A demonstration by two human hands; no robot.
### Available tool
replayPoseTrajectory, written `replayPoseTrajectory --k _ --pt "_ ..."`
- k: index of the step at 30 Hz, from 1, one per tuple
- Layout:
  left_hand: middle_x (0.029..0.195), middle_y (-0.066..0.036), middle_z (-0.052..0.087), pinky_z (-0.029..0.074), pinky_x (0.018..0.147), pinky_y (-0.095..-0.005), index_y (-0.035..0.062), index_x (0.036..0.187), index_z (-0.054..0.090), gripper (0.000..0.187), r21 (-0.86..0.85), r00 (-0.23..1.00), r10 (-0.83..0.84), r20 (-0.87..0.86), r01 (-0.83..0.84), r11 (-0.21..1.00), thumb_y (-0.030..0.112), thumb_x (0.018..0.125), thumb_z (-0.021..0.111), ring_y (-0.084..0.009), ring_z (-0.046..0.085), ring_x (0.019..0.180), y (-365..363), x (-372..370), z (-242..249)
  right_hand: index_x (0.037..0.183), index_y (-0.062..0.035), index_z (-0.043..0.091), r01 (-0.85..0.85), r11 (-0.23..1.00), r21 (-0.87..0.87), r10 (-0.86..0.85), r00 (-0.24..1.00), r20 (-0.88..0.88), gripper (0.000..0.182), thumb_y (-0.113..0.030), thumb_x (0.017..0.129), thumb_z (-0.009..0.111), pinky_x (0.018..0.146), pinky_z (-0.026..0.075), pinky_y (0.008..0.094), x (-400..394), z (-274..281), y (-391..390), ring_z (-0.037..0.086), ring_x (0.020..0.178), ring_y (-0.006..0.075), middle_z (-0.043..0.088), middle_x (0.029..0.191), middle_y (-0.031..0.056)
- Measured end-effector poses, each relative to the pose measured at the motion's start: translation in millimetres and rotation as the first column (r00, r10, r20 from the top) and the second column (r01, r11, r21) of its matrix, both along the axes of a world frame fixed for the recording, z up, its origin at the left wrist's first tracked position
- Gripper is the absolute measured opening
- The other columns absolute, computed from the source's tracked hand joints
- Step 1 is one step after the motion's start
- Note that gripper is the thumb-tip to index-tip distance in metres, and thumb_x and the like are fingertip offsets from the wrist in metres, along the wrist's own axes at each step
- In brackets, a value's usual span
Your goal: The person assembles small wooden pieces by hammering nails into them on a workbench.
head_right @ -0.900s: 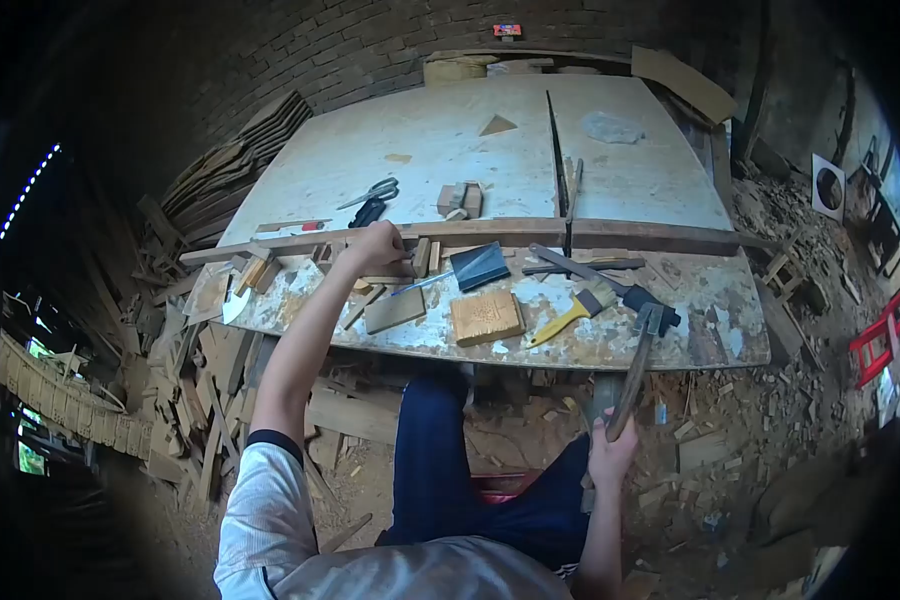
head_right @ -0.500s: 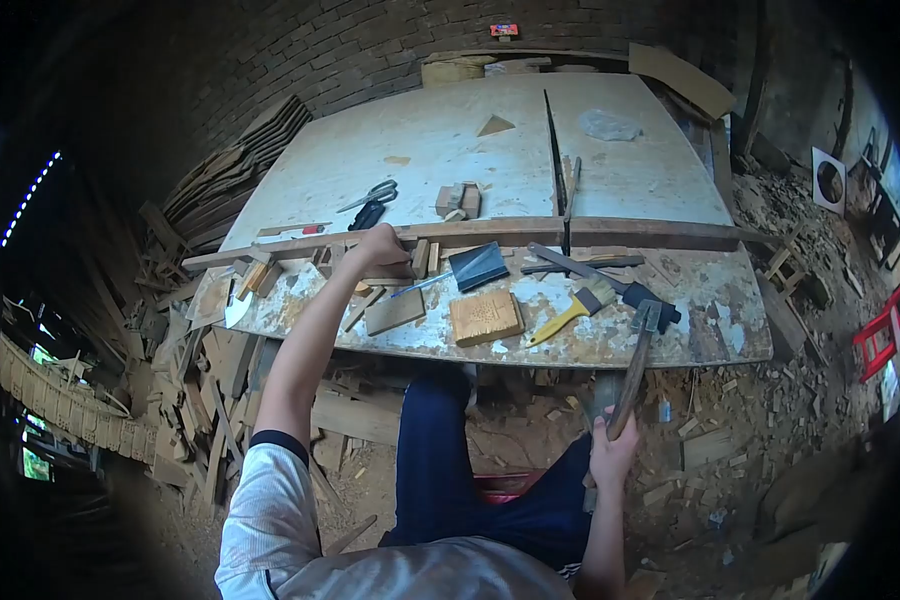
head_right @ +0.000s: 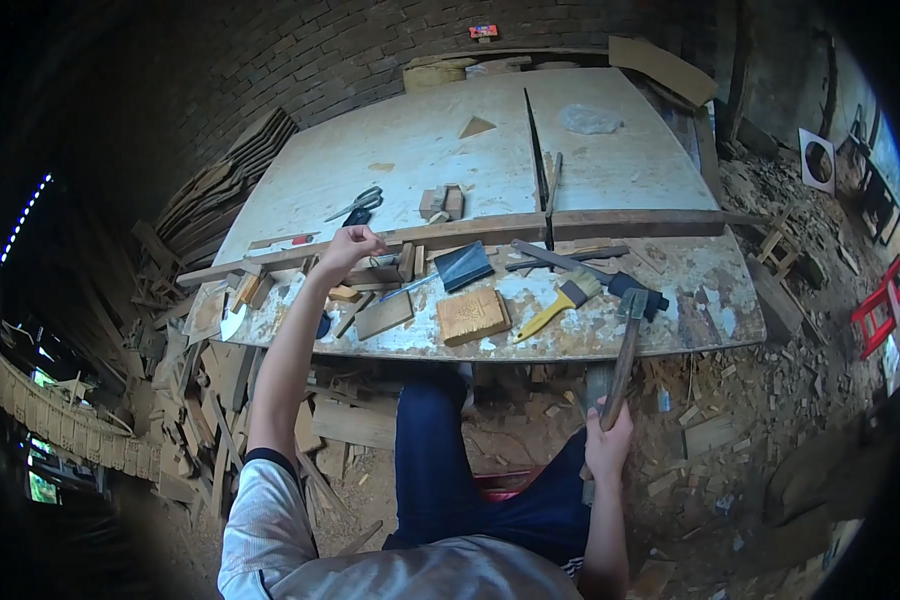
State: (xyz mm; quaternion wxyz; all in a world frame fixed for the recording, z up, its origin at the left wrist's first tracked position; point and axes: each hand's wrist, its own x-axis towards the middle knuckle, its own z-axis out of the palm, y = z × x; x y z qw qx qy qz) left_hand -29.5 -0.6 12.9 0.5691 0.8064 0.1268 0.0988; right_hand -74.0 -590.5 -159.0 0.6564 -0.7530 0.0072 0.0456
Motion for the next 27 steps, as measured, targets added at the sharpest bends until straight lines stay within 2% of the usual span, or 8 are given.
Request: replayPoseTrajectory --k 4,7,9,14,17,20,23,27 --pt "0.096 -0.009 0.078 0.060 0.091 -0.0313 0.0054 0.093 0.067 0.010 -0.193 0.992 -0.105 0.076 0.118 0.974 -0.001 0.098 0.073 -0.0165 0.073 0.090 -21.6 -12.7 8.5 0.113 0.0001 0.064 0.000 1.000 -0.009 -0.001 1.000 -0.015 0.018 -0.004 0.098 0.071 0.086 0.053 0.0370 0.3 3.9 1.6 0.067 0.089 0.0223 0.066 0.095 0.0110" --pt "0.096 -0.006 0.077 0.057 0.090 -0.0299 0.0001 0.113 0.073 0.017 -0.315 0.968 -0.172 0.180 0.222 0.923 0.004 0.097 0.079 -0.0144 0.072 0.092 -42.3 -17.2 11.0 0.113 0.0000 0.064 -0.002 1.000 -0.002 0.002 1.000 0.003 0.018 -0.004 0.098 0.071 0.084 0.053 0.0359 0.0 2.0 1.4 0.064 0.086 0.0203 0.065 0.094 0.0098" --pt "0.095 -0.003 0.075 0.056 0.089 -0.0286 -0.0018 0.135 0.071 0.039 -0.393 0.946 -0.209 0.249 0.296 0.870 0.006 0.099 0.081 -0.0138 0.072 0.092 -70.4 -20.2 21.5 0.113 -0.0003 0.064 -0.004 1.000 -0.001 0.004 1.000 0.009 0.017 -0.003 0.098 0.071 0.081 0.052 0.0349 -0.4 1.5 0.1 0.062 0.083 0.0186 0.064 0.093 0.0086" --pt "0.103 -0.006 0.076 0.060 0.089 -0.0334 0.0000 0.135 0.073 0.036 -0.467 0.946 -0.214 0.243 0.307 0.829 0.008 0.100 0.079 -0.0165 0.073 0.094 -105.4 -19.5 11.9 0.113 -0.0013 0.064 -0.009 1.000 -0.001 0.009 1.000 -0.025 0.017 -0.004 0.098 0.071 0.075 0.051 0.0334 -1.0 9.4 0.3 0.060 0.076 0.0156 0.063 0.089 0.0061" --pt "0.104 -0.011 0.079 0.061 0.090 -0.0351 -0.0004 0.127 0.077 0.025 -0.465 0.932 -0.230 0.279 0.340 0.817 0.010 0.104 0.075 -0.0194 0.074 0.096 -127.6 -18.0 -2.1 0.113 -0.0066 0.060 -0.012 0.999 -0.051 0.021 0.983 0.181 0.015 0.000 0.102 0.068 0.045 0.039 0.0273 3.6 -17.2 -0.1 0.052 0.050 0.0081 0.055 0.074 -0.0014" --pt "0.104 -0.012 0.078 0.061 0.095 -0.0363 -0.0022 0.129 0.077 0.027 -0.289 0.939 -0.194 0.283 0.276 0.917 0.010 0.105 0.074 -0.0185 0.074 0.099 -148.0 -18.8 -20.6 0.113 -0.0015 0.064 -0.003 1.000 -0.029 0.003 1.000 0.014 0.017 -0.004 0.098 0.072 0.073 0.051 0.0337 -1.6 7.6 2.8 0.060 0.073 0.0156 0.062 0.086 0.0054" --pt "0.106 -0.008 0.078 0.056 0.092 -0.0302 -0.0018 0.124 0.080 0.022 -0.076 0.937 -0.175 0.301 0.207 0.975 0.007 0.105 0.074 -0.0156 0.072 0.099 -164.9 -22.0 -36.6 0.112 -0.0018 0.064 0.002 0.999 -0.047 0.002 0.997 0.080 0.016 -0.005 0.098 0.072 0.073 0.051 0.0347 0.0 -1.8 2.6 0.062 0.073 0.0162 0.062 0.083 0.0056" --pt "0.106 -0.008 0.078 0.053 0.090 -0.0285 -0.0002 0.118 0.083 0.019 0.158 0.938 -0.119 0.326 0.071 0.985 0.003 0.100 0.075 -0.0159 0.070 0.098 -185.1 -25.7 -43.1 0.113 -0.0022 0.064 0.000 0.999 -0.050 0.001 1.000 0.018 0.016 -0.003 0.099 0.071 0.065 0.048 0.0332 -1.9 10.8 4.8 0.060 0.067 0.0136 0.060 0.079 0.0043"
